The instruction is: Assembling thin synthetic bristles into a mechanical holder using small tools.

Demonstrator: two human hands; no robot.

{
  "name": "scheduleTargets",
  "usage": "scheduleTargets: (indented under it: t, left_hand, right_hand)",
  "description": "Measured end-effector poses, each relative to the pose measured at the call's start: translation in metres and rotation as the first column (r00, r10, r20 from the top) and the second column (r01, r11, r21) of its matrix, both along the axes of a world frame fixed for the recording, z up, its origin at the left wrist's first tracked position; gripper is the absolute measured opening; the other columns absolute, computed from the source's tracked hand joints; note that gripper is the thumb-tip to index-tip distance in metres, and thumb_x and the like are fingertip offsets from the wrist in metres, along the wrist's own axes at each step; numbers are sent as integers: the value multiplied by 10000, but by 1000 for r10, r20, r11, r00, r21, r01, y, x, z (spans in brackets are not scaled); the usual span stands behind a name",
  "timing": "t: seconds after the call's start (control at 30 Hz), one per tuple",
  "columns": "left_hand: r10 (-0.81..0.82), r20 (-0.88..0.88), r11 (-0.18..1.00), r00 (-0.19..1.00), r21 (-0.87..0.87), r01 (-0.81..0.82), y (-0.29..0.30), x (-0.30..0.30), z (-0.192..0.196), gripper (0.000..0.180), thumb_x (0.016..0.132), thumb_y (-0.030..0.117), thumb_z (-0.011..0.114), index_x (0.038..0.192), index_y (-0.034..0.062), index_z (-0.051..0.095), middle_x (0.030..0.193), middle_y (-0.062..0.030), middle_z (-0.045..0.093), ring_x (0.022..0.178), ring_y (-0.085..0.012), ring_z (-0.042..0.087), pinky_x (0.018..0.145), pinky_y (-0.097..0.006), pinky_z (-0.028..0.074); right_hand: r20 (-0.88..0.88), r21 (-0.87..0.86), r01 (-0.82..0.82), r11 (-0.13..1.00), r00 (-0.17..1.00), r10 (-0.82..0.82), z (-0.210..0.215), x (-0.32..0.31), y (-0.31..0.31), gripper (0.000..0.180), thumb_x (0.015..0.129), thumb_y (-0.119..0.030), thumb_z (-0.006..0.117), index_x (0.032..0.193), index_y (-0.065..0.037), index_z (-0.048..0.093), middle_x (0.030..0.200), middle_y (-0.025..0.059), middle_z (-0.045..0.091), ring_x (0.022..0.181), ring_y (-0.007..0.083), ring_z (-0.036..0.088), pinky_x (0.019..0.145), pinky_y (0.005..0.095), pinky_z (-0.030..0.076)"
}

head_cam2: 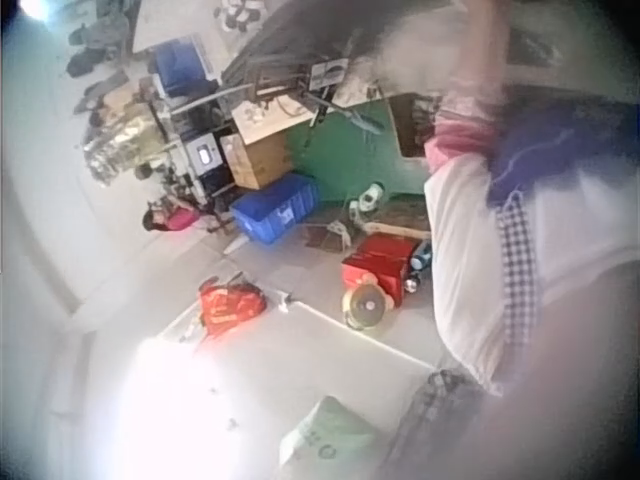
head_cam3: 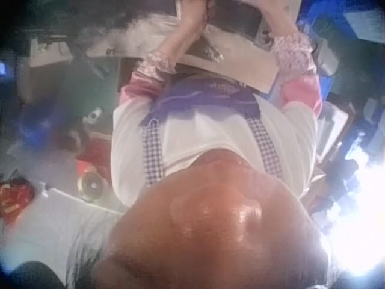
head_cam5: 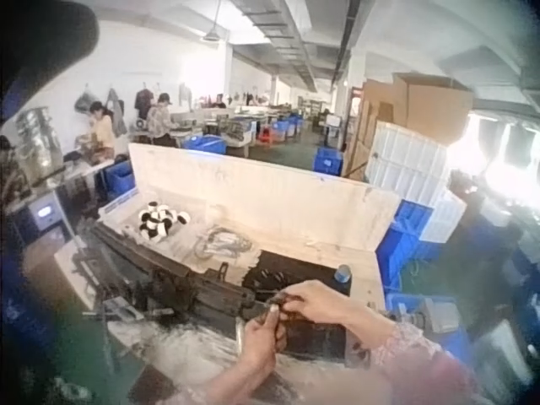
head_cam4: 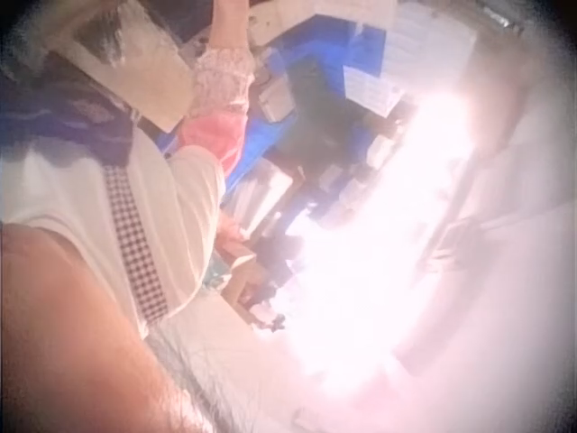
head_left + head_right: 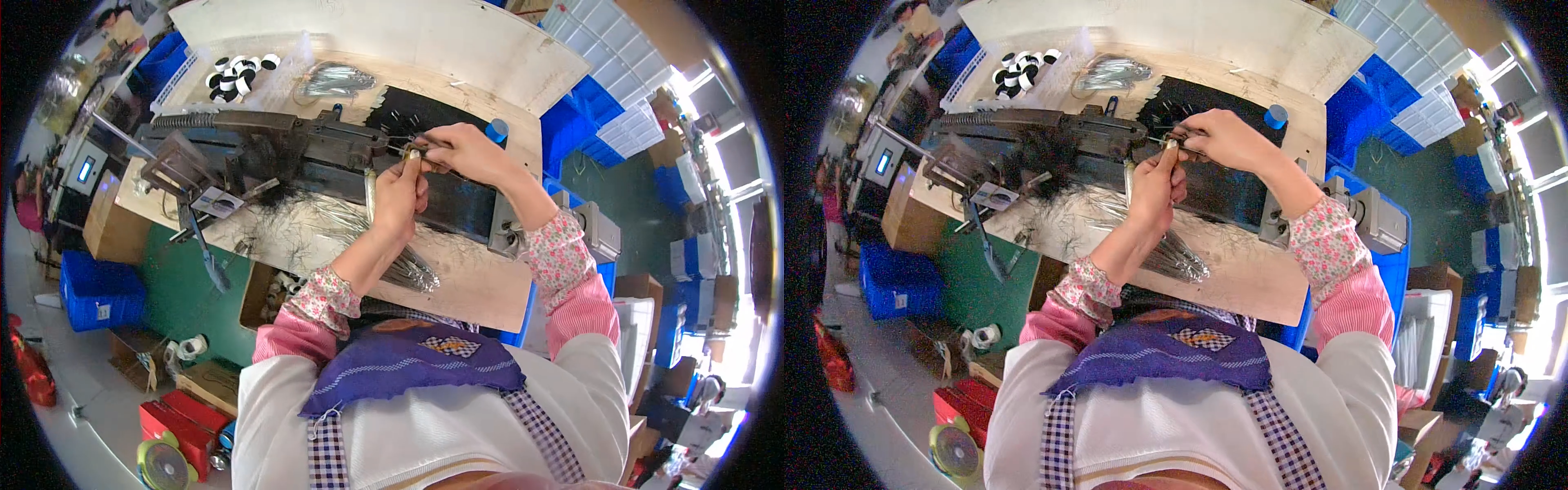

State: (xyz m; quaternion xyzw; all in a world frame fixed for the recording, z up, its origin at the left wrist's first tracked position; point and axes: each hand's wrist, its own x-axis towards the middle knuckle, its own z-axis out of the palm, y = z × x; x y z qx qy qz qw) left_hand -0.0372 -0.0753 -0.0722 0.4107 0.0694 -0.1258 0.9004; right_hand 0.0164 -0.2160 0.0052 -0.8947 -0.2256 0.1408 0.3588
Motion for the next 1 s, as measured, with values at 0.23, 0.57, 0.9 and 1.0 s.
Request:
scheduleTargets:
  t: [0.23,0.57,0.9,1.0]
  left_hand:
    - [-229,59,971,972,85,223,9,1,-5,533,994,531,313,1110,62,538,958,-76,625,865,-174,620,787,-329,502]
    - [-212,-65,759,975,-640,122,17,11,21,795,921,625,387,1254,-96,379,1255,-225,456,1249,-309,421,1080,-405,355]
    - [-102,-55,798,993,-601,48,21,-6,16,757,957,584,310,1255,-107,388,1339,-199,442,1290,-301,398,1150,-415,249]
    - [-67,-65,825,996,-565,19,21,-8,20,745,960,581,309,1258,-98,386,1333,-194,449,1285,-297,403,1149,-416,252]
  right_hand:
    - [-437,233,83,969,899,28,-2,21,-12,262,922,-129,593,1133,26,603,878,82,664,702,125,646,627,261,552]
    - [548,-387,103,916,825,139,10,12,-35,291,883,-215,557,1113,-68,659,1019,163,604,953,369,564,828,443,462]
    - [384,83,184,979,901,-202,-2,-16,-7,156,768,-106,662,915,-125,712,787,41,584,772,219,594,722,378,416]
    - [495,-5,111,994,864,-94,-6,-18,3,148,776,-110,660,912,-129,713,777,43,582,764,221,594,762,362,408]
